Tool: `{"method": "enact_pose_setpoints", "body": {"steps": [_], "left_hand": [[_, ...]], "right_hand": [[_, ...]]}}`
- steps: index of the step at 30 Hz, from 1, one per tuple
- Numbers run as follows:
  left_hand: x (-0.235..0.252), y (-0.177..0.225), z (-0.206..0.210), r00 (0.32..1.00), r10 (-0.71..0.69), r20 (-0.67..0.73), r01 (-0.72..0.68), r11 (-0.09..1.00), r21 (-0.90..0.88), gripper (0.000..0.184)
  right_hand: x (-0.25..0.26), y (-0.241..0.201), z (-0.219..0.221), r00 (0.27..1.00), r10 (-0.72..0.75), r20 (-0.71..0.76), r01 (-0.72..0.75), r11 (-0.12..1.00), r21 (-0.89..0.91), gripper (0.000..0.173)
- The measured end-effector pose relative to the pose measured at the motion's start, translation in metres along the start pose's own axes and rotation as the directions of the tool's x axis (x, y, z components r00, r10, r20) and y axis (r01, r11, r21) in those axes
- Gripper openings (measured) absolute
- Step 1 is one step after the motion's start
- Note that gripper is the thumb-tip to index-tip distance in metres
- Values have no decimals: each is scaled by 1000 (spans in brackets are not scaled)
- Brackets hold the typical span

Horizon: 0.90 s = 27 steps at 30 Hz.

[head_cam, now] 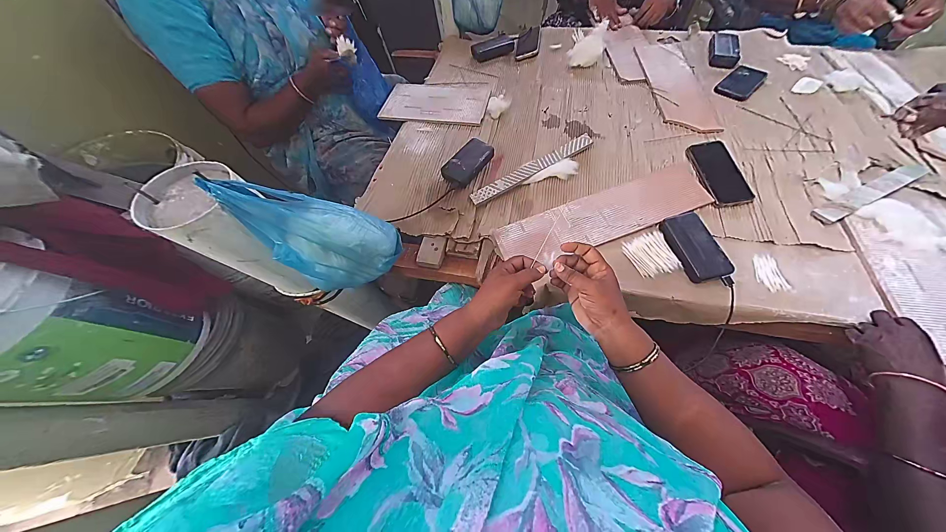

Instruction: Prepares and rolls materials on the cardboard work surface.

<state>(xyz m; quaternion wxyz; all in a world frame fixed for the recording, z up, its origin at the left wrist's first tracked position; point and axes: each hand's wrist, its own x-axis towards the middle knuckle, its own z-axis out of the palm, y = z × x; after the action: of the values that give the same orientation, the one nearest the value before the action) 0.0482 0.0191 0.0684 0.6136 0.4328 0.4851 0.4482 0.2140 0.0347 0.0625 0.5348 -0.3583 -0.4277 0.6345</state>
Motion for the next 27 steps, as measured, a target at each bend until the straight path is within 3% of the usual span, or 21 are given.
{"method": "enact_pose_setpoints", "body": {"steps": [5,8,15,18,21,27], "left_hand": [[34,-20,-8,996,-51,-73,56,996,66,10],[45,-25,-6,994,-44,-104,57,991,123,21],[65,-28,1,998,13,-68,16,912,409,45],[76,-21,6,999,39,-22,-23,865,502,45],[80,-18,11,1000,15,24,-25,883,469,39],[78,-23,14,997,-75,35,66,975,212,14]], "right_hand": [[17,26,-19,993,55,-100,-63,995,-78,30],[21,33,-28,988,58,-141,-77,988,-133,30],[31,34,-35,966,145,-213,-175,976,-127,30],[34,33,-37,958,182,-221,-210,971,-111,30],[34,30,-39,964,185,-194,-211,970,-123,31],[33,29,-41,995,90,-42,-99,955,-278,37]]}}
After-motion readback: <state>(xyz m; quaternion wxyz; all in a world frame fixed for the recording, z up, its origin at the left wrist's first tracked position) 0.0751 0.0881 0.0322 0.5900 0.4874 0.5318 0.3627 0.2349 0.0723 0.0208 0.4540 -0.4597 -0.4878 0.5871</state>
